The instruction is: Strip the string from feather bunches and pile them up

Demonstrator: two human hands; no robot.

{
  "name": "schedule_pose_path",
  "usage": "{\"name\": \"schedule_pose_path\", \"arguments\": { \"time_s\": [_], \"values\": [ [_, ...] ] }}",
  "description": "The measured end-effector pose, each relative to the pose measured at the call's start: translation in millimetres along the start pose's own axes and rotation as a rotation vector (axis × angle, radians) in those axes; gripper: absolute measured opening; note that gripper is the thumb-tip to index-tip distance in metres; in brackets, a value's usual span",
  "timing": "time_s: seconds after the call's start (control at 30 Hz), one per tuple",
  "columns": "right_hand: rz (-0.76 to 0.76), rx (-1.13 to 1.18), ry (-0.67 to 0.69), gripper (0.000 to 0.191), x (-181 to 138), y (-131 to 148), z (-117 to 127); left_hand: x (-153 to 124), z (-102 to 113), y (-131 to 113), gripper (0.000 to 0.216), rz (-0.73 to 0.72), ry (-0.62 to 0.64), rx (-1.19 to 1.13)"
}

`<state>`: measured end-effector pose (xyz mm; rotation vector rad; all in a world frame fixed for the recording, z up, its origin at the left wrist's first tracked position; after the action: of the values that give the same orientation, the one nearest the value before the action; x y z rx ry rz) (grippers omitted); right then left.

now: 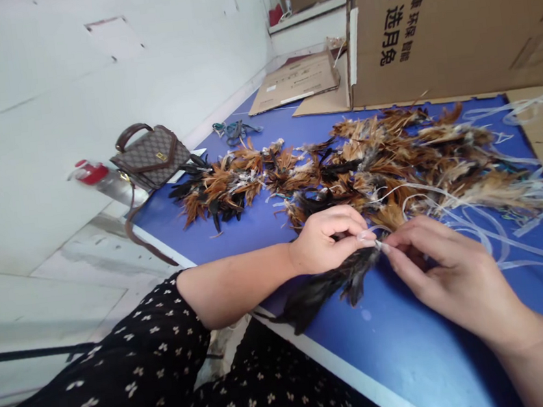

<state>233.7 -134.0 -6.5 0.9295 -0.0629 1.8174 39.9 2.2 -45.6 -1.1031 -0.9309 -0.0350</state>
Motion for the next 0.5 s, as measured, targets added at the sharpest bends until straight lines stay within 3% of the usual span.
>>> {"name": "schedule_pose_path", "arguments": {
  "time_s": [0.27,0.5],
  "values": [
    [-0.079,-0.253,0.169,0.02,-11.7,-18.9,1.9,3.8,1.4,-7.5,0.054,0.537,-0.164,-0.396],
    [-0.118,-0.309,0.277,0.033,-17.2,-20.7,-9.7,10.5,-6.0,-23.7,0.056,0.651,-0.031,-0.607]
  ]
}}
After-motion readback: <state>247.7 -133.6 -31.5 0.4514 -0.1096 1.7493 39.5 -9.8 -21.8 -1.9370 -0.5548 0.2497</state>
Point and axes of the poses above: each hand's wrist, its own x-axis towards the middle knuckle, its own z-axis out of the back of the hand, y = z × x, the point moved 1 cm from there along x, towards the middle knuckle, and after that the axes turned 12 degrees about -x, right-handed, at the moved point
